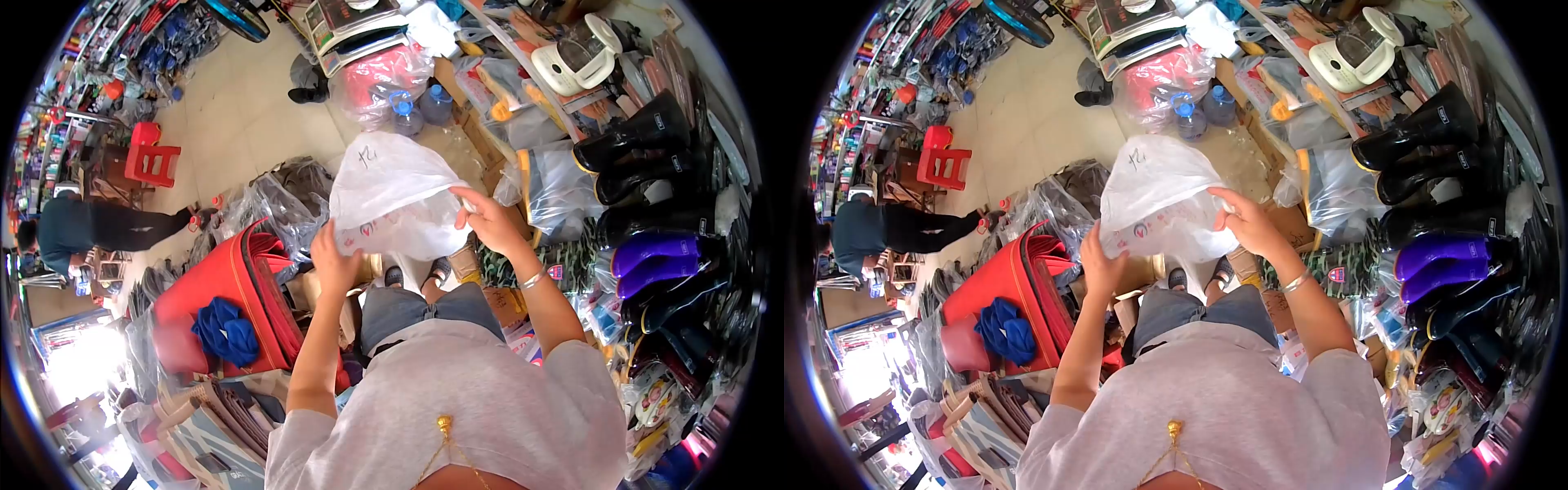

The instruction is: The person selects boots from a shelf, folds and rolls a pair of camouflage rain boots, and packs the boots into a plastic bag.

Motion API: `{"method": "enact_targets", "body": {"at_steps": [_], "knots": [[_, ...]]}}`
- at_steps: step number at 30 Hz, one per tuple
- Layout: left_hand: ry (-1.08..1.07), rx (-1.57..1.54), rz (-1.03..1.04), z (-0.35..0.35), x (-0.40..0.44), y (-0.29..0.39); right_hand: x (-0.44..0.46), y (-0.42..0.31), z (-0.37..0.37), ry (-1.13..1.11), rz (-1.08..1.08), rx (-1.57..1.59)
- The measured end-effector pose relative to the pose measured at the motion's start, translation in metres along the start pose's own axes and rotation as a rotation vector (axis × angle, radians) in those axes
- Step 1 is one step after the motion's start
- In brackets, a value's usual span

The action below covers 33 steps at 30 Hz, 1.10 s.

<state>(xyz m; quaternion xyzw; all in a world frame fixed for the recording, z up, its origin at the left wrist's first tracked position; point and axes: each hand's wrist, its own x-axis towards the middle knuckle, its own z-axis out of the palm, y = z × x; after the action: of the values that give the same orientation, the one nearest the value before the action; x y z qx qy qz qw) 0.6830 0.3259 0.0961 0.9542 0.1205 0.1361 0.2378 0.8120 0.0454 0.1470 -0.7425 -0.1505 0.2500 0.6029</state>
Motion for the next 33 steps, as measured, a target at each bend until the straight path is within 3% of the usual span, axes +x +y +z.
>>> {"method": "enact_targets", "body": {"at_steps": [4,7,9,10,11,13,14,15,17,19,22,26,28,29,30,31,32,33], "knots": [[0.047,0.053,0.207,0.014,0.041,0.064,-0.011,-0.042,0.003,-0.175,0.008,0.090],[0.097,-0.120,0.122,0.047,0.063,0.074,-0.022,-0.067,-0.011,-0.158,-0.044,0.042],[0.025,-0.219,0.055,0.046,0.076,0.074,-0.032,-0.068,-0.031,-0.017,-0.061,-0.200],[0.002,-0.284,0.004,0.046,0.081,0.071,-0.029,-0.031,-0.041,0.132,-0.186,-0.199],[-0.022,-0.347,-0.051,0.047,0.084,0.068,-0.032,-0.021,-0.053,0.316,-0.154,-0.272],[-0.161,-0.270,-0.031,0.035,0.093,0.078,-0.039,-0.025,-0.067,0.779,-0.393,-0.931],[-0.189,-0.298,0.015,0.032,0.097,0.087,-0.044,-0.029,-0.060,0.842,-0.388,-0.815],[-0.205,-0.293,0.022,0.034,0.101,0.093,-0.044,-0.023,-0.053,0.765,-0.528,-0.692],[-0.368,-0.600,-0.076,0.037,0.109,0.103,-0.044,-0.025,-0.022,0.420,-0.626,-0.510],[-0.421,-0.823,-0.157,0.026,0.113,0.122,-0.029,0.009,0.006,0.125,-0.499,-0.538],[-0.422,-0.772,-0.219,0.002,0.121,0.120,-0.012,0.083,0.026,0.319,-0.469,-0.718],[-0.275,-0.558,-0.224,-0.042,0.135,0.025,-0.051,0.200,-0.002,0.075,0.186,-0.572],[-0.184,-0.558,-0.260,-0.060,0.131,-0.028,-0.084,0.200,-0.024,-0.074,0.162,-0.805],[-0.125,-0.379,-0.242,-0.057,0.123,-0.041,-0.099,0.194,-0.023,-0.179,0.130,-0.860],[-0.121,-0.311,-0.202,-0.053,0.111,-0.058,-0.107,0.181,-0.021,-0.328,0.233,-0.783],[-0.111,-0.242,-0.159,-0.049,0.101,-0.070,-0.116,0.152,-0.024,-0.330,0.264,-0.591],[-0.129,-0.249,-0.155,-0.047,0.092,-0.067,-0.125,0.151,-0.018,-0.208,-0.004,-0.538],[-0.134,-0.272,-0.283,-0.046,0.081,-0.057,-0.131,0.149,-0.015,-0.086,-0.277,-0.480]]}}
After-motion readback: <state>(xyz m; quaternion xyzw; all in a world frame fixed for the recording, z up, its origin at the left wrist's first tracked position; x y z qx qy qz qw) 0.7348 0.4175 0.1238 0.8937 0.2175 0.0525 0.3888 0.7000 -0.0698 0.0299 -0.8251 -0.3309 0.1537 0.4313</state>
